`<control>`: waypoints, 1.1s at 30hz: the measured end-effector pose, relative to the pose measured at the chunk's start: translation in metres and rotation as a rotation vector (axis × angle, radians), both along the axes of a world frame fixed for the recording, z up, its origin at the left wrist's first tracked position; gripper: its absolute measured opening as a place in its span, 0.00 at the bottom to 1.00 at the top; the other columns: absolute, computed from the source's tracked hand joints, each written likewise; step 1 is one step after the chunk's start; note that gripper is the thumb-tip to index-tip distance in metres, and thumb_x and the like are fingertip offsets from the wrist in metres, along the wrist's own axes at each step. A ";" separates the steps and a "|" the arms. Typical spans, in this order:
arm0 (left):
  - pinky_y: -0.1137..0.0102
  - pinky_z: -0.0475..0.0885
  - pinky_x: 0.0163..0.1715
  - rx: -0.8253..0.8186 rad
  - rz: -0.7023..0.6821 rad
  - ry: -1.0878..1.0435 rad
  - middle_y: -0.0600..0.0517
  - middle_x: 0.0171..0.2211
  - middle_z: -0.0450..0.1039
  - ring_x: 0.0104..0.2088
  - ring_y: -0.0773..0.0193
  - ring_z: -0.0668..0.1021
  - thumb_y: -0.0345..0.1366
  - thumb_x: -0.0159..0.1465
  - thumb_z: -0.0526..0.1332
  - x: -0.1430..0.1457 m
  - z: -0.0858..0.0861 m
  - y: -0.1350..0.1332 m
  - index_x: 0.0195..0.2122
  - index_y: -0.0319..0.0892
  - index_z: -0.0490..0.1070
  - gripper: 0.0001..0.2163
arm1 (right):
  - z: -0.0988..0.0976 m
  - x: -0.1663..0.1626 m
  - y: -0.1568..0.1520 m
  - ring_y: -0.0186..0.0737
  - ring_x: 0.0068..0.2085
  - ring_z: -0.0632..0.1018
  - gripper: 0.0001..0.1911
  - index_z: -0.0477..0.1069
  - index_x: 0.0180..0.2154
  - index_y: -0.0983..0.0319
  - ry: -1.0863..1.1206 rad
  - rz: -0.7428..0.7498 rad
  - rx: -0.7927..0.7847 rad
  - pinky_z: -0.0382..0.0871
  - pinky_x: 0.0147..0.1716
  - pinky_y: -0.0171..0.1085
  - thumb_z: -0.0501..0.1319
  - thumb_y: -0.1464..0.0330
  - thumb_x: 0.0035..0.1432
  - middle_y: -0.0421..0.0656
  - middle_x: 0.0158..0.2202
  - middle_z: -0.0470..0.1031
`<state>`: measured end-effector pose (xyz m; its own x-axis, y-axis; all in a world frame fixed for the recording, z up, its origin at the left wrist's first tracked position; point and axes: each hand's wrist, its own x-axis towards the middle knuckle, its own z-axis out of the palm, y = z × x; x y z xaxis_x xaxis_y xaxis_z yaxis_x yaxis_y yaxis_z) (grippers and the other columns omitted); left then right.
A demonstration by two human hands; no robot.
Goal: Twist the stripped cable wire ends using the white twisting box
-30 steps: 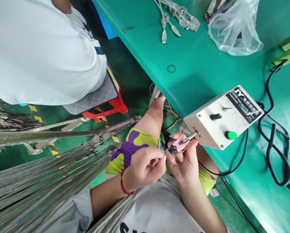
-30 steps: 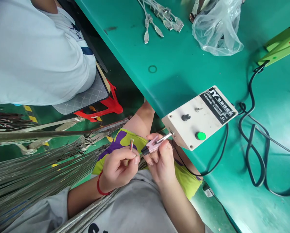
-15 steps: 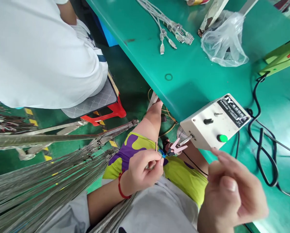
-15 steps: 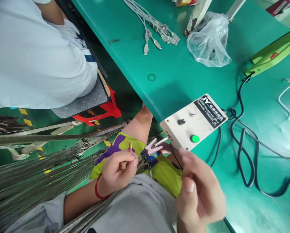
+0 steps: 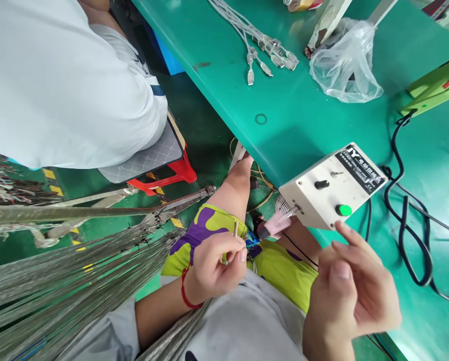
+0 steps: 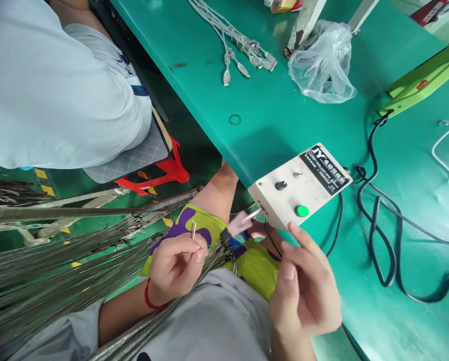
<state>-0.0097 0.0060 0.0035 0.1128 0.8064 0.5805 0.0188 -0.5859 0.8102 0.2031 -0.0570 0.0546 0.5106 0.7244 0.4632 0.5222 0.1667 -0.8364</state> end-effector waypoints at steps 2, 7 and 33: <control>0.73 0.81 0.28 0.032 -0.012 0.014 0.55 0.32 0.82 0.24 0.68 0.80 0.30 0.82 0.66 -0.001 0.004 0.000 0.54 0.45 0.74 0.04 | 0.004 -0.014 -0.006 0.61 0.49 0.94 0.07 0.90 0.52 0.52 0.019 0.076 -0.012 0.88 0.39 0.51 0.73 0.66 0.78 0.49 0.47 0.92; 0.71 0.81 0.28 0.125 0.003 0.033 0.55 0.31 0.83 0.23 0.66 0.81 0.30 0.82 0.65 0.000 0.012 0.002 0.57 0.45 0.75 0.06 | 0.014 -0.044 -0.007 0.38 0.29 0.83 0.05 0.91 0.51 0.50 0.408 0.449 -0.324 0.77 0.27 0.35 0.76 0.66 0.78 0.40 0.34 0.88; 0.76 0.69 0.23 -0.370 -0.012 -0.139 0.59 0.28 0.79 0.22 0.71 0.75 0.36 0.81 0.71 0.007 0.006 -0.001 0.47 0.48 0.77 0.04 | -0.053 -0.044 0.005 0.45 0.35 0.83 0.06 0.82 0.40 0.58 -0.005 0.928 -0.747 0.73 0.36 0.39 0.68 0.70 0.75 0.43 0.36 0.88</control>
